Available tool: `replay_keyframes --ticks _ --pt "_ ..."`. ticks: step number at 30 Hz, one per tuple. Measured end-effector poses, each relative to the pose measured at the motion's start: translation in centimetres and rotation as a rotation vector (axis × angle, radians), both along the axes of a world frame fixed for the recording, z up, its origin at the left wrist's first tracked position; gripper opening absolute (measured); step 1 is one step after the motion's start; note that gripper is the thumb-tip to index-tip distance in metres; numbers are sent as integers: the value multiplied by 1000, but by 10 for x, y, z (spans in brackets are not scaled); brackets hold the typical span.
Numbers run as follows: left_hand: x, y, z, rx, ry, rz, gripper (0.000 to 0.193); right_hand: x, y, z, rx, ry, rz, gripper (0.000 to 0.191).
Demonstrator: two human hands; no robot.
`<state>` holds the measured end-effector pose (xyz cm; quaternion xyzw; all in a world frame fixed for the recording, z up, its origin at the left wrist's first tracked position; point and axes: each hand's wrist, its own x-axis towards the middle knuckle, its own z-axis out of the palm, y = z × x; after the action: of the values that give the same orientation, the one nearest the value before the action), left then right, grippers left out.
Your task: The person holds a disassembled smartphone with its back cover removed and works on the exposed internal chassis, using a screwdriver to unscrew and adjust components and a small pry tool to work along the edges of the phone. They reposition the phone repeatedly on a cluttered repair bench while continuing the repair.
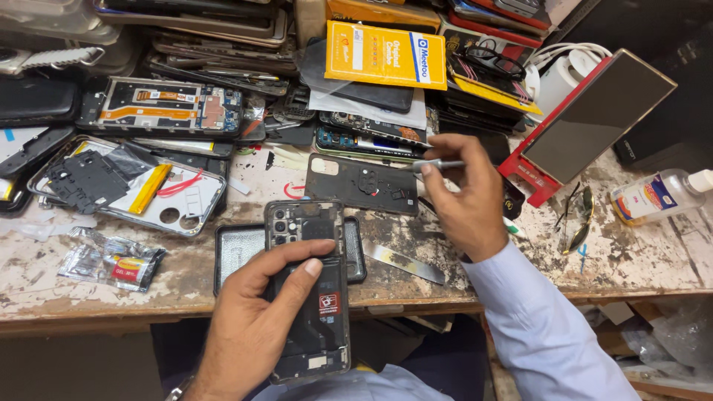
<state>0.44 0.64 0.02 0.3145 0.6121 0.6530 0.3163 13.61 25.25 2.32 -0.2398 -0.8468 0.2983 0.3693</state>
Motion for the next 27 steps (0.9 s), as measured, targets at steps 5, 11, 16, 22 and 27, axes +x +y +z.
replay_keyframes --ticks 5,11,16,22,27 --pt "-1 8 5 -9 -170 -41 25 21 -50 17 -34 206 178 39" --pt "0 12 8 163 -107 -92 24 36 -97 38 380 125 303 45" --pt "2 10 9 133 -177 -129 23 35 -105 44 467 104 352 44" --pt "2 8 8 175 -97 -97 20 36 -108 39 470 103 339 43" --pt "2 6 8 187 -12 -85 19 36 -108 37 439 122 344 43"
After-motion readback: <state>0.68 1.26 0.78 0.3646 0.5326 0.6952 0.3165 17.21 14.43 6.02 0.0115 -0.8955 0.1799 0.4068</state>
